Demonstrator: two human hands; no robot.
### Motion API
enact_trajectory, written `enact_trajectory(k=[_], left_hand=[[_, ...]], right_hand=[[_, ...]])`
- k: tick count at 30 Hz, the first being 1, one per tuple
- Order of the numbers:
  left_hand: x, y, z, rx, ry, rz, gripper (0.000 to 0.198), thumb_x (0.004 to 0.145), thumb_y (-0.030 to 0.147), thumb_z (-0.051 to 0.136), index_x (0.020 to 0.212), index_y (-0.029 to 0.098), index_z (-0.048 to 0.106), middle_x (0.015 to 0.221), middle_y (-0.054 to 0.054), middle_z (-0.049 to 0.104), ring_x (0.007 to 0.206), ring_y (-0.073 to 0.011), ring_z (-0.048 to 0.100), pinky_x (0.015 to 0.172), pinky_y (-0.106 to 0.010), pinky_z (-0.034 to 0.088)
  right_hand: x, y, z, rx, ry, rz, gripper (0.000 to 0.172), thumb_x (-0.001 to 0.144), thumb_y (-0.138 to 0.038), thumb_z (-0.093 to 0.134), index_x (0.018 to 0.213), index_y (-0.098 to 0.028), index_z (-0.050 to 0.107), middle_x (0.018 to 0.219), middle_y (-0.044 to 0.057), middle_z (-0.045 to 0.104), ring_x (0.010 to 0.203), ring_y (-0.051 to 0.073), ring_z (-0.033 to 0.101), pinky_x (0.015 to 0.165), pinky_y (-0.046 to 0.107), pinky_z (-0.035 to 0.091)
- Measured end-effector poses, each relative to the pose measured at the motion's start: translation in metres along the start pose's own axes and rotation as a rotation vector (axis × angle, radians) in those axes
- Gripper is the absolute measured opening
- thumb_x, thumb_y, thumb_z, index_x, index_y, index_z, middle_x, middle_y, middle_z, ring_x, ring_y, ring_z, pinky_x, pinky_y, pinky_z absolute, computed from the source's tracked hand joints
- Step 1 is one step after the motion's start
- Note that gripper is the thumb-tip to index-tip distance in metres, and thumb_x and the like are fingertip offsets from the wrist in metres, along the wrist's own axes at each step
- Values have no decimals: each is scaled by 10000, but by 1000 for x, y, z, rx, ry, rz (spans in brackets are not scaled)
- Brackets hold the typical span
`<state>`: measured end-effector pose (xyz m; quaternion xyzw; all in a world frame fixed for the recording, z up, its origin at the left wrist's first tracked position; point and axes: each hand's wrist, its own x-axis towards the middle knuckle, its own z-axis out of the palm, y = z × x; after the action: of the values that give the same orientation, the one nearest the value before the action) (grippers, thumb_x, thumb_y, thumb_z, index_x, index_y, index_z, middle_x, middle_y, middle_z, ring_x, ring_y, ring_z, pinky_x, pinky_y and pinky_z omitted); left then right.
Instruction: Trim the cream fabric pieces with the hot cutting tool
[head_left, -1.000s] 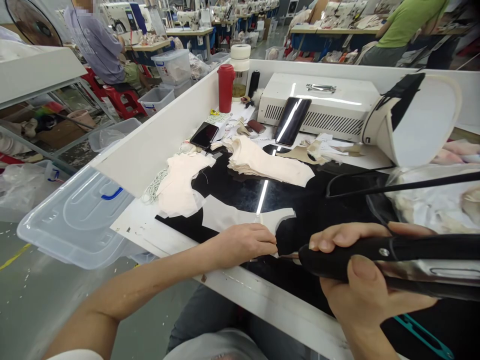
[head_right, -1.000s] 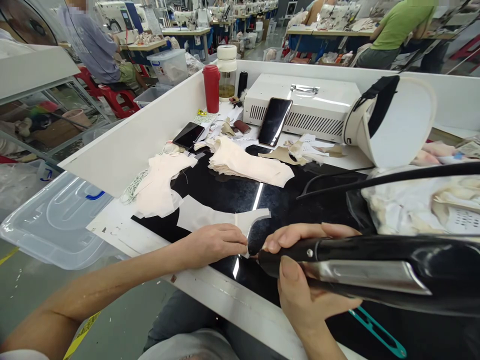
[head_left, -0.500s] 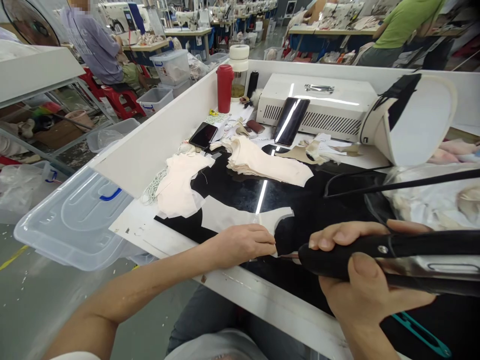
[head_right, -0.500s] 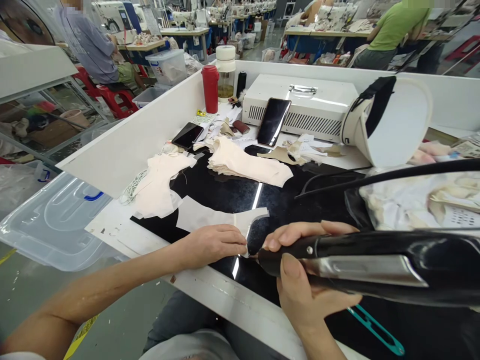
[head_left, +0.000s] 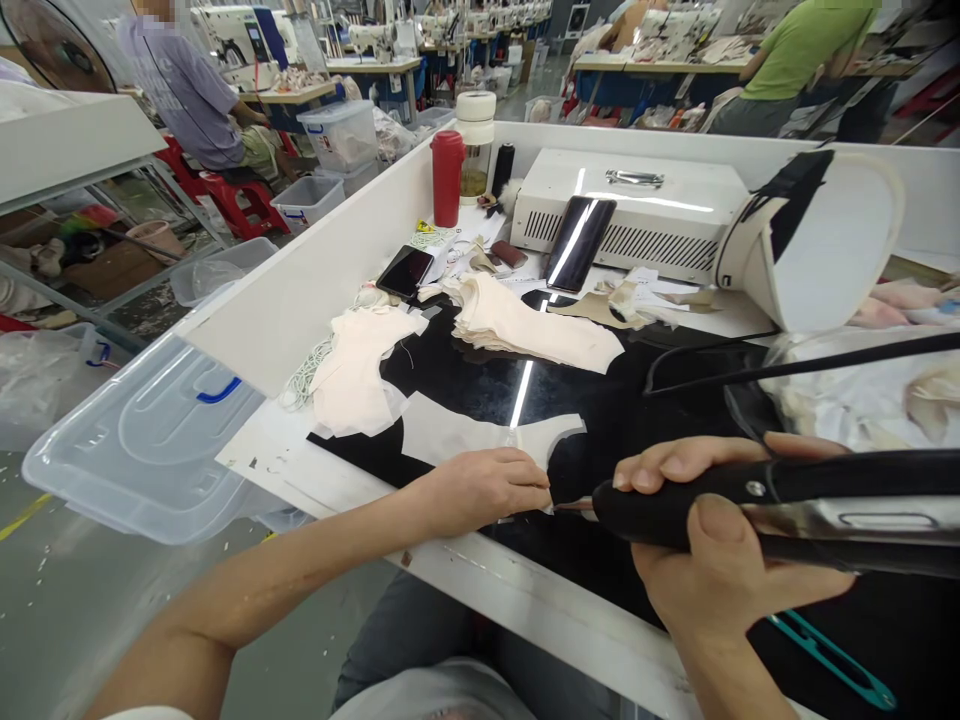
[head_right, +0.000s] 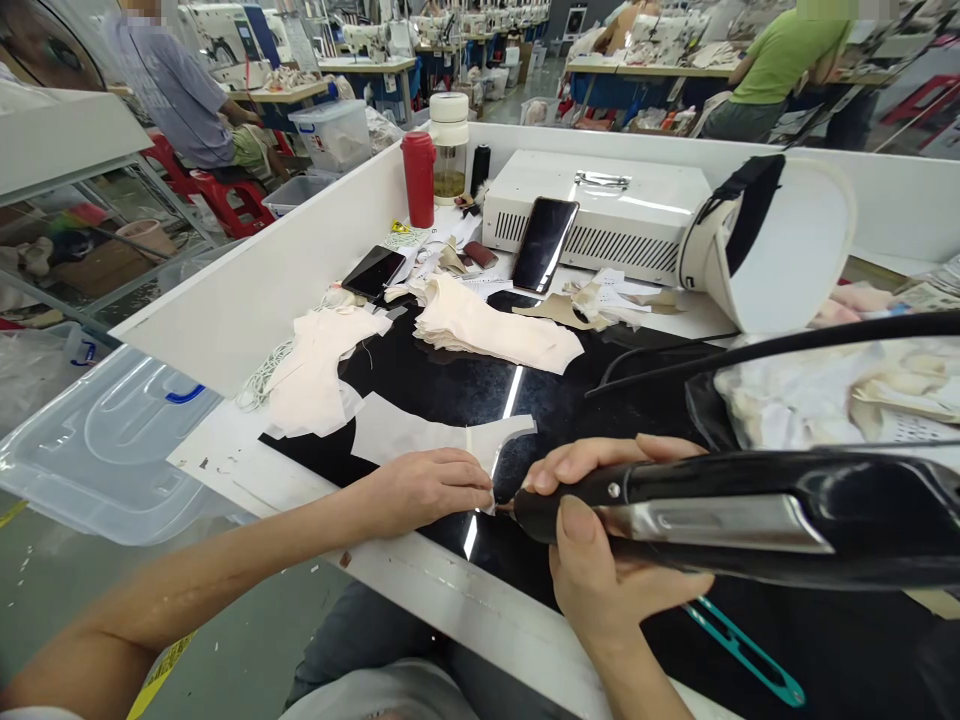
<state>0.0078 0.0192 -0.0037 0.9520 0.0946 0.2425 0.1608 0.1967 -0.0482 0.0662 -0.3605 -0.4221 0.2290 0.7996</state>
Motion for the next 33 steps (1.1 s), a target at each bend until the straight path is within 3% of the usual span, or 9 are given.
enact_trajectory(k=[18, 23, 29, 33], left_hand=[[0, -2, 2, 35, 43, 29, 213, 1151, 76, 628, 1153, 130, 835, 1181, -105, 860, 1157, -209, 803, 1044, -287, 669], [-2, 1, -1, 49, 48, 16, 203, 1135, 51, 634, 1167, 126, 819, 1259, -117, 846, 1239, -218, 792, 1112, -316, 662], [-13, 11, -6, 23, -28, 19, 244, 1086, 8, 658, 1184, 167, 815, 1203, -89, 864, 1193, -204, 807, 1104, -318, 675], [-26, 25, -21, -81, -130, 20, 248, 1125, 47, 608, 1219, 181, 795, 1190, -66, 871, 1159, -197, 817, 1117, -302, 660]], right_hand=[[1, 0, 3, -37, -4, -6, 440, 851, -319, 977, 1168, -284, 674, 784, -80, 724, 554, 169, 644, 547, 341, 617], [-1, -2, 1, -32, -28, 32, 421, 872, -314, 977, 1171, -302, 680, 796, -72, 715, 586, 174, 665, 555, 336, 628], [-2, -12, -8, -26, -91, 41, 422, 884, -338, 979, 1197, -313, 696, 798, -57, 716, 589, 184, 670, 544, 348, 637], [15, -12, -17, -41, 27, 6, 456, 833, -370, 1015, 1168, -325, 708, 776, -72, 695, 586, 179, 662, 557, 351, 641]])
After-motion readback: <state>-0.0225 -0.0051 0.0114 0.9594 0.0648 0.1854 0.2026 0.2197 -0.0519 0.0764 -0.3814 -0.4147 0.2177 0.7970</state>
